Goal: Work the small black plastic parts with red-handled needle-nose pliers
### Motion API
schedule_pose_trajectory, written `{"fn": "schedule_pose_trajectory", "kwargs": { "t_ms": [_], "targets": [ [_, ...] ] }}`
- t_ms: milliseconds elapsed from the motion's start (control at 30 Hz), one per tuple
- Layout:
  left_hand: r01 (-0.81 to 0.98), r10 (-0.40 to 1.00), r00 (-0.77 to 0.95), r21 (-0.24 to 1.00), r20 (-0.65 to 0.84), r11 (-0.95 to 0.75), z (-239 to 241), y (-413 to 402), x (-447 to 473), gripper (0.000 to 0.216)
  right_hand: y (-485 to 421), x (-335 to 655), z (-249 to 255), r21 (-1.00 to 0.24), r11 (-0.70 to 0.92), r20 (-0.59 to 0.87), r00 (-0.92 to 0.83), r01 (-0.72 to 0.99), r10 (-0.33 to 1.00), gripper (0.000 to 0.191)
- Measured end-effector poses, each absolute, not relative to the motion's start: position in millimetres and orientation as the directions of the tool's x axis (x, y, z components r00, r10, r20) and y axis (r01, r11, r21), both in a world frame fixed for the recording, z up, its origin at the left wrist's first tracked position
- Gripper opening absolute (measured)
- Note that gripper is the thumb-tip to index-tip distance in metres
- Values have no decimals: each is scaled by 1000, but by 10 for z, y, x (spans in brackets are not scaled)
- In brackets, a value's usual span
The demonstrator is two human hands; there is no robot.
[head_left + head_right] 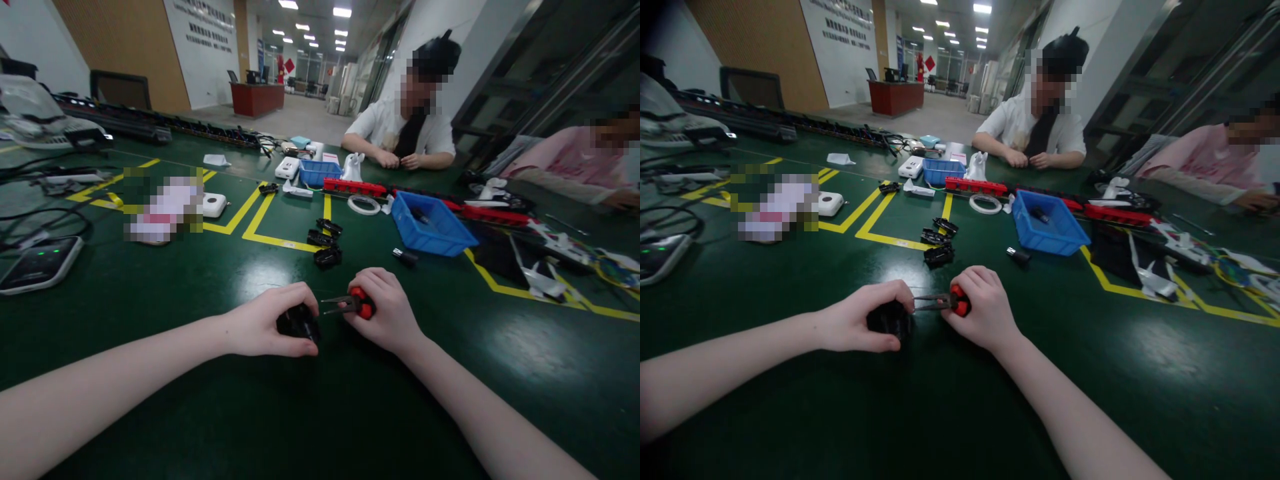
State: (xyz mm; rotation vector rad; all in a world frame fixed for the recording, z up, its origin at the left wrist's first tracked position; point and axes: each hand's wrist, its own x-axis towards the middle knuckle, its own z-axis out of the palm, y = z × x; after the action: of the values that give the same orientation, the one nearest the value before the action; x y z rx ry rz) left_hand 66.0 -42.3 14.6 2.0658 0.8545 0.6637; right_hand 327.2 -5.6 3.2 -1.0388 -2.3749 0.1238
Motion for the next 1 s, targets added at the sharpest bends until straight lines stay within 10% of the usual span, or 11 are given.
{"fn": "schedule_pose_trajectory", "kwargs": {
  "t_ms": [1000],
  "targets": [
    [342, 760, 642, 849, 101, -402, 117, -424, 664, 58, -77, 3245, 17, -206, 764, 364, -677, 611, 640, 18]
  ]
}}
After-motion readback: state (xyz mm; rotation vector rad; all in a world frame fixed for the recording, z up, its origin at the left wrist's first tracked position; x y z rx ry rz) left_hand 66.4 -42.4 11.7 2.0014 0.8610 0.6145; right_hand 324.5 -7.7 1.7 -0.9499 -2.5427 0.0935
